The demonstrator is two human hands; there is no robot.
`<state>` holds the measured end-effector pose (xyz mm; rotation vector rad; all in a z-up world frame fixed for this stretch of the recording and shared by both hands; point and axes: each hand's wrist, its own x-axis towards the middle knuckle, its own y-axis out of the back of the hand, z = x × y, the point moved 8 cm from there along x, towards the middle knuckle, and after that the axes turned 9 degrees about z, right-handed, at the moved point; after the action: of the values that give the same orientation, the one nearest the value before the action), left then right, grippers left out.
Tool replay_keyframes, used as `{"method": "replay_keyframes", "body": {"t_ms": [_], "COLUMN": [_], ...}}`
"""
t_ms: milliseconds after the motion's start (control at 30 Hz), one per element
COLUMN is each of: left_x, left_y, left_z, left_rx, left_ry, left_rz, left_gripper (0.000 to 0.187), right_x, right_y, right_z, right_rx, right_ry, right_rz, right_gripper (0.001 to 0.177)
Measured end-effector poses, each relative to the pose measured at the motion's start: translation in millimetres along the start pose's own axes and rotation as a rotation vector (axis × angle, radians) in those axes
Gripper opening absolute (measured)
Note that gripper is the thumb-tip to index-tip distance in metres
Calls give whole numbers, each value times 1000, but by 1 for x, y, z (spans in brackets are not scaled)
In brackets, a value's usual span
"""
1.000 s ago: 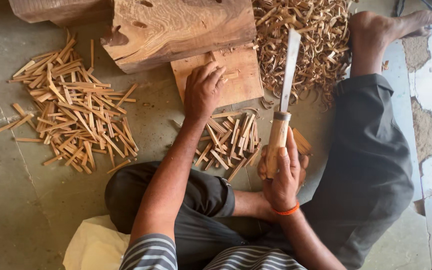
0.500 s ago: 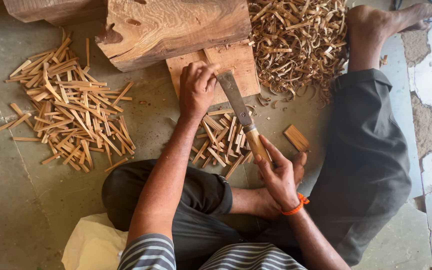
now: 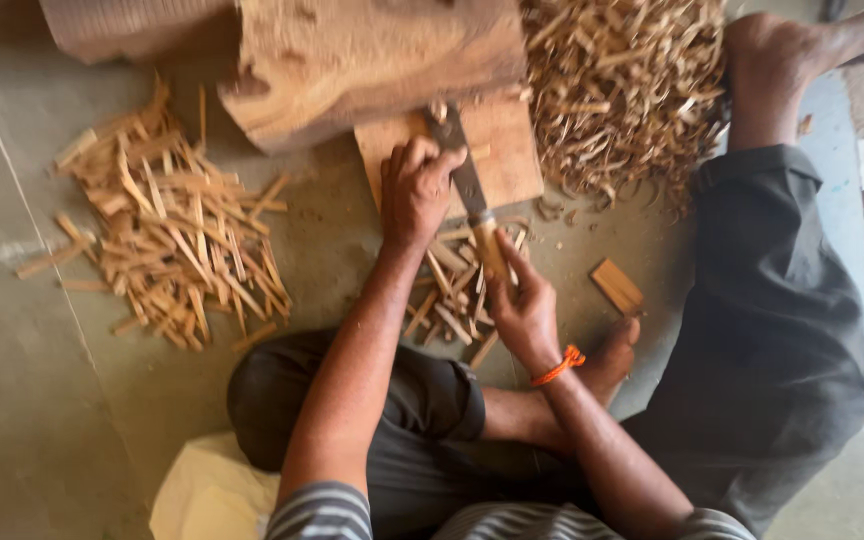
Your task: The person sits on the floor and uses a chisel and mallet to carve small wooden sticks. They repeatedly strike the chisel to shave off thin strips of wood, creating a pile of wood shavings and finished sticks.
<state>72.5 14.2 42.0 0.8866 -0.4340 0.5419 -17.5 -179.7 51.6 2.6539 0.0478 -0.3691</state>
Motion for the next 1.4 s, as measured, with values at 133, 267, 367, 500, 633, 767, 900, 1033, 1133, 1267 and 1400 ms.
{"method": "replay_keyframes", "body": {"t_ms": [133,267,367,500,633,767,900,1033,1133,1267,1400], "left_x": [7,-1,-5,-17,-14,-11,-6,-3,-3,0,-4], "left_y": [11,3,-14,-25,-18,-20,-11,-8,-10,-9,-14], "left_z": [4,4,-7,-25,-25,-25,-19,-14,-15,-12,-16], "left_rx": [-77,-79,-97,-196,-239,-268,-238,-110,-104,-172,-165], "left_ry": [2,-39,-60,106,119,179,109,68,103,25,30], "left_rz": [52,23,15,-79,-40,-98,-35,-25,-66,-19,-37], "left_gripper": [34,32,31,28,21,17,19,17,16,29,36], "right_x": [-8,-26,-35,-38,-47,-56,-57,-59,-59,-66,-64], "right_y": [-1,28,54,71,72,65,59,59,57,64,68], "right_z": [-2,-8,1,15,29,25,16,12,13,18,18], "right_rx": [388,780,673,425,303,284,253,136,125,164,191], "right_ry": [-146,-146,-111,-84,-175,-233,-238,-211,-202,-174,-134], "right_rz": [-9,35,47,-50,-53,-83,-102,-63,-39,-23,-39], "right_gripper": [54,61,62,61,59,59,59,58,57,58,58]}}
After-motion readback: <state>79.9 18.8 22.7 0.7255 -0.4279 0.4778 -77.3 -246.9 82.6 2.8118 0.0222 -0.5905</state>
